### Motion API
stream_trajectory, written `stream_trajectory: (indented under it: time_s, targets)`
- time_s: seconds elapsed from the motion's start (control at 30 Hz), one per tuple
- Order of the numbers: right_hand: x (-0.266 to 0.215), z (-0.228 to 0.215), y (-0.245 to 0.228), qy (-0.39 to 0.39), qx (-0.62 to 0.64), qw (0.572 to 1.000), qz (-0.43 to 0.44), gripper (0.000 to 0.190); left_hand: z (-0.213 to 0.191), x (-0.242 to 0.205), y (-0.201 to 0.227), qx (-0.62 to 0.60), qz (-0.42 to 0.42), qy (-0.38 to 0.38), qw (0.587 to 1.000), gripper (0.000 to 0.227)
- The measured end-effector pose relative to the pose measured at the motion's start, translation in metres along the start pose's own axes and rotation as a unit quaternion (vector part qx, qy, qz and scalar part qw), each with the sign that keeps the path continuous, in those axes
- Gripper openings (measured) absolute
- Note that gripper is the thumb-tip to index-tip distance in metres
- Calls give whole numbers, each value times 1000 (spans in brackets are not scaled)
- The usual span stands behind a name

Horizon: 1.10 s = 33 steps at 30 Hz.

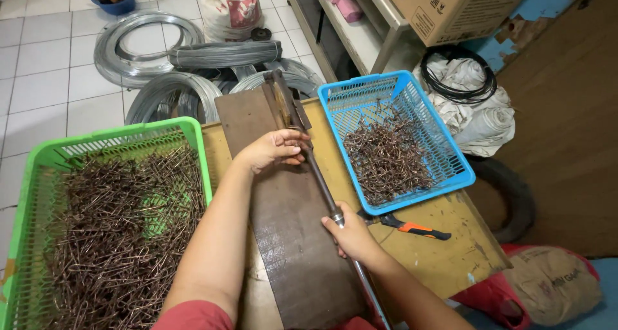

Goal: Processing and sorting small metal rods using a manual lever-operated jig

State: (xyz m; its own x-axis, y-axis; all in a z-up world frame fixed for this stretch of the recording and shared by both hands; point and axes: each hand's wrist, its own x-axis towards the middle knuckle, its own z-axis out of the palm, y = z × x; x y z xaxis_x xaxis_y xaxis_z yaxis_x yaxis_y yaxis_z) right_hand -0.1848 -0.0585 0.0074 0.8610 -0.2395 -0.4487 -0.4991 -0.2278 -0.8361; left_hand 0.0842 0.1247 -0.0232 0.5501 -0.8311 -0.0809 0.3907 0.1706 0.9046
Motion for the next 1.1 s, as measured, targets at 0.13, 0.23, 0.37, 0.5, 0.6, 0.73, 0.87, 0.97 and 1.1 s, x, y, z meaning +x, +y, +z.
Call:
stream_trajectory:
  time_s: [0.13,0.23,0.37,0.5,0.6,0.73,0.87,0.97,1.1]
  targets:
    - [-1,0,-2,-5,-6,1000,4,43,-7,11,-12,-14,-9,36,999,36]
    - [0,-1,0,-8,-10,1000,2,44,-7,15,-17,-11,-2,51,999,31]
    - [0,-1,0,-7,-5,1000,-2,44,-6,14,-18,-12,-7,50,999,31]
    - [-4,0,-4,-5,8,1000,-4,44,1,11,-7,8,-10,51,999,34]
    - [1,1,1,-6,2,1000,-4,44,13,6,-6,51,-29,66,996,39]
    - [2,1,7,3,1,1000,-15,41,59,22,-22,150,-70,28,986,43]
    - [4,3,7,1,-13,1000,-26,42,119,49,-57,218,78,79,970,68]
    - [4,4,8,8,-15,1000,-18,43,149,54,-62,160,129,51,977,99]
    - [8,5,13,13,-23,1000,-8,43,134,60,-78,326,277,25,903,56]
